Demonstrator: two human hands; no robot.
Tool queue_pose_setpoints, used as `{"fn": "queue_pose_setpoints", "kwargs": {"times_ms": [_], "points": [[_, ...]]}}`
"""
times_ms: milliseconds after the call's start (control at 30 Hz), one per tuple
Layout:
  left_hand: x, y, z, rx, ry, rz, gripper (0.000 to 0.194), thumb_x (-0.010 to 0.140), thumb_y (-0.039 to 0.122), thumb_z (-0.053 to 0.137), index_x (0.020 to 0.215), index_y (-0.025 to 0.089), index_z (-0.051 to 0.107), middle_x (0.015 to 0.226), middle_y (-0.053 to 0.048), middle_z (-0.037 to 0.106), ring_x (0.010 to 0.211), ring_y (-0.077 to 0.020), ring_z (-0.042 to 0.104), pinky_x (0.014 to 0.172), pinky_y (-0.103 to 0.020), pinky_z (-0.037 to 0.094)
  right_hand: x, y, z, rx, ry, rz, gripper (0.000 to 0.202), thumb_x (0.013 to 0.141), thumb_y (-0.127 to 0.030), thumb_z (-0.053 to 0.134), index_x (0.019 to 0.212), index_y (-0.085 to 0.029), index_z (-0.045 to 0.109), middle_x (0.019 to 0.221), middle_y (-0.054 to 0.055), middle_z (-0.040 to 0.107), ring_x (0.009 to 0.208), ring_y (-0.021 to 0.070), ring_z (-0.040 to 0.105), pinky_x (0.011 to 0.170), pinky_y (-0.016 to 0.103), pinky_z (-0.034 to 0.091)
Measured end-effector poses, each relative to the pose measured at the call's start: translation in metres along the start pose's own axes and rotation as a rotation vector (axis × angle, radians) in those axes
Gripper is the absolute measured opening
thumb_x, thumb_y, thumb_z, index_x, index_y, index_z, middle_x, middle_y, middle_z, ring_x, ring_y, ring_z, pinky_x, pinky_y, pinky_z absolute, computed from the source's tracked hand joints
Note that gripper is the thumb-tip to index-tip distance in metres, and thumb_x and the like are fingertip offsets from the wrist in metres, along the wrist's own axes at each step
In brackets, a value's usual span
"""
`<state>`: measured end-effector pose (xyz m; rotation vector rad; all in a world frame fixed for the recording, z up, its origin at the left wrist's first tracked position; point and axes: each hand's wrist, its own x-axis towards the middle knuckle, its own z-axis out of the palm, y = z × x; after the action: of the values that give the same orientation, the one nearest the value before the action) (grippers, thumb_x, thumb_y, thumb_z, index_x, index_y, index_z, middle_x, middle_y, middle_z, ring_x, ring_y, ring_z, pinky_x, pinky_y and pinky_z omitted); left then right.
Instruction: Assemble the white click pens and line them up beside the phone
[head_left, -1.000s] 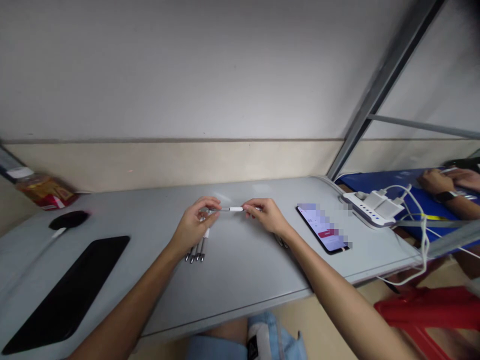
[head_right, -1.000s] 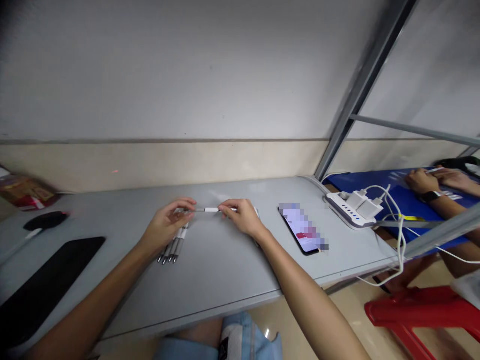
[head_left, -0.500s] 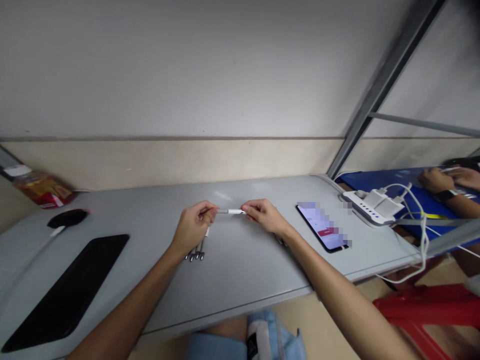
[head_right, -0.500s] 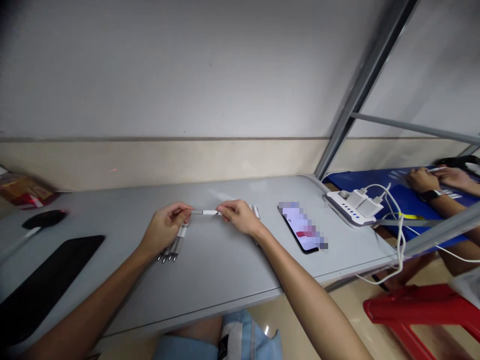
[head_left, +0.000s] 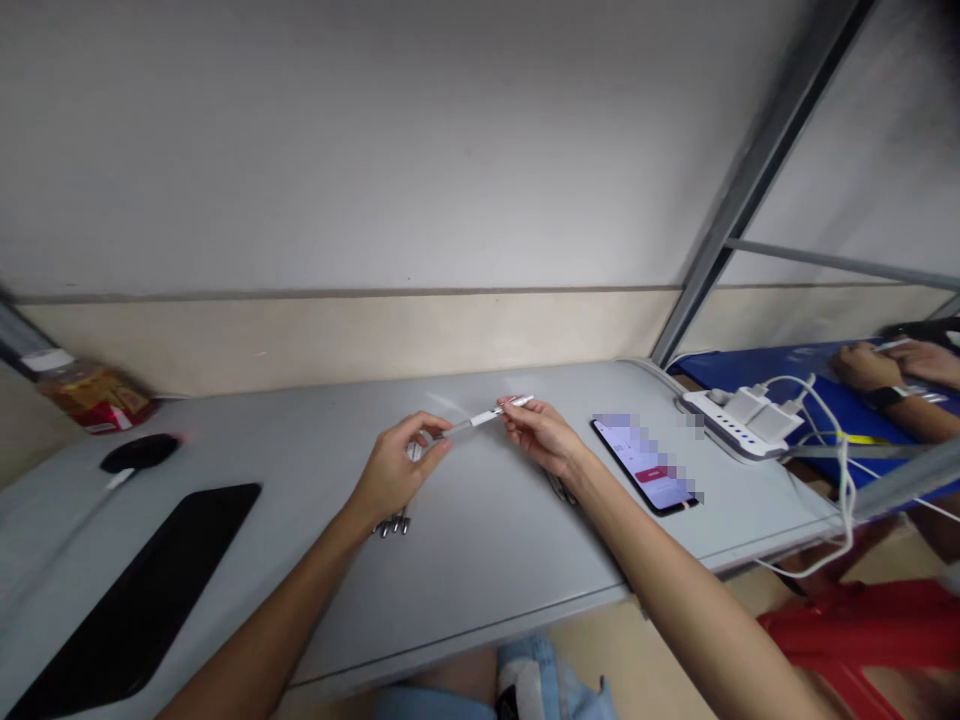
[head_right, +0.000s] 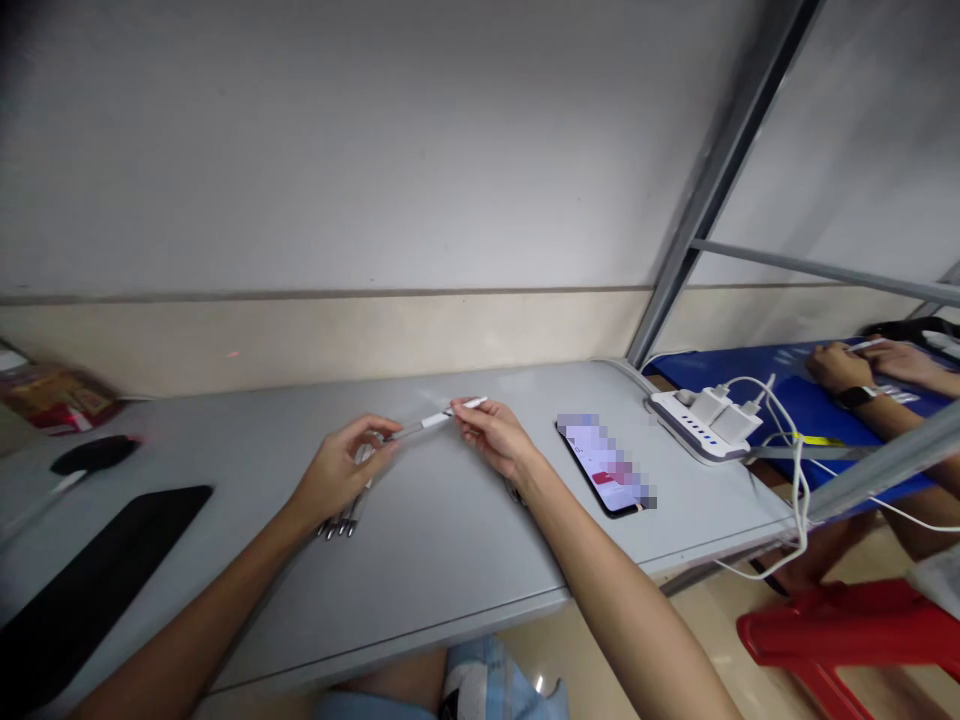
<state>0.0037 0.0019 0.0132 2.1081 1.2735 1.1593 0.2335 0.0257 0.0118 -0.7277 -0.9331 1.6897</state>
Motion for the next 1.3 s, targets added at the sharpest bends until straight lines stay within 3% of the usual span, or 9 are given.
{"fn": "queue_pose_setpoints", "kwargs": {"times_ms": [67,167,267,367,633,767,933,1167,1300], "points": [[0.000,0.002,0.001,0.041,-0.029,0.021,0.022,0.084,0.037,0.060,0.098,0.021,0.064,0.096,-0.002,0.068,0.083,-0.0155,0.061,0.077,-0.029,0.047,0.001,-0.002,-0.002,0.114,0.042,-0.032,0.029,0.072,-0.034,0.079,0.092,-0.016,0.067,0.075,-0.002,0.058,0.063,0.0073,0.051,0.059,0.021,0.042],[0.000,-0.002,0.000,0.154,0.028,0.050,0.017,0.086,0.034,0.055,0.094,0.021,0.062,0.094,-0.003,0.067,0.088,-0.0178,0.060,0.080,-0.032,0.047,0.000,-0.005,-0.004,0.233,0.013,-0.027,0.027,0.080,-0.038,0.072,0.097,-0.018,0.064,0.072,-0.003,0.054,0.061,0.0079,0.051,0.056,0.022,0.045],[0.001,-0.012,-0.004,0.345,0.062,0.081,0.014,0.087,0.031,0.052,0.088,0.020,0.060,0.090,-0.005,0.066,0.090,-0.0210,0.058,0.083,-0.036,0.045,-0.002,-0.008,-0.005,0.302,-0.061,-0.013,0.025,0.085,-0.037,0.065,0.104,-0.023,0.059,0.060,-0.008,0.038,0.045,0.0049,0.031,0.040,0.016,0.027],[0.001,-0.022,-0.006,0.491,0.029,0.086,0.013,0.087,0.028,0.050,0.089,0.019,0.059,0.093,-0.006,0.066,0.092,-0.0229,0.055,0.084,-0.038,0.044,-0.005,-0.012,-0.006,0.290,-0.079,-0.050,0.028,0.088,-0.033,0.063,0.114,-0.033,0.051,0.059,-0.009,0.030,0.042,0.0053,0.019,0.038,0.016,0.012],[-0.001,-0.027,-0.006,0.633,-0.024,0.005,0.016,0.086,0.028,0.048,0.092,0.020,0.060,0.094,-0.006,0.065,0.094,-0.0244,0.053,0.085,-0.037,0.041,-0.006,-0.015,-0.006,0.195,-0.081,-0.094,0.033,0.086,-0.036,0.063,0.114,-0.034,0.046,0.060,-0.009,0.022,0.045,0.0067,0.013,0.041,0.019,0.007],[-0.002,-0.021,-0.007,0.716,-0.056,-0.109,0.020,0.087,0.031,0.046,0.097,0.021,0.059,0.096,-0.008,0.064,0.097,-0.0279,0.052,0.082,-0.039,0.040,-0.006,-0.016,-0.005,0.098,-0.032,-0.096,0.038,0.084,-0.041,0.064,0.116,-0.035,0.045,0.061,-0.009,0.022,0.046,0.0074,0.012,0.041,0.020,0.007],[-0.002,-0.016,-0.008,0.781,-0.037,-0.298,0.035,0.085,0.039,0.046,0.114,0.020,0.051,0.115,-0.015,0.059,0.108,-0.0343,0.047,0.082,-0.046,0.038,-0.004,-0.015,-0.006,0.100,-0.030,-0.093,0.036,0.082,-0.042,0.065,0.111,-0.034,0.045,0.060,-0.009,0.022,0.045,0.0070,0.011,0.040,0.019,0.006],[-0.002,-0.012,-0.005,0.767,-0.094,-0.287,0.034,0.085,0.044,0.047,0.110,0.022,0.052,0.111,-0.012,0.058,0.109,-0.0336,0.046,0.083,-0.046,0.037,-0.002,-0.016,-0.008,0.168,-0.001,-0.069,0.033,0.081,-0.037,0.067,0.105,-0.032,0.046,0.058,-0.010,0.025,0.044,0.0063,0.013,0.040,0.018,0.005],[-0.003,-0.012,-0.002,0.745,-0.097,-0.264,0.033,0.084,0.046,0.049,0.106,0.023,0.054,0.109,-0.011,0.057,0.108,-0.0327,0.045,0.083,-0.044,0.036,-0.003,-0.019,-0.009,0.072,-0.017,-0.055,0.035,0.082,-0.041,0.063,0.113,-0.031,0.051,0.060,-0.007,0.040,0.044,0.0068,0.028,0.040,0.018,0.018]]}}
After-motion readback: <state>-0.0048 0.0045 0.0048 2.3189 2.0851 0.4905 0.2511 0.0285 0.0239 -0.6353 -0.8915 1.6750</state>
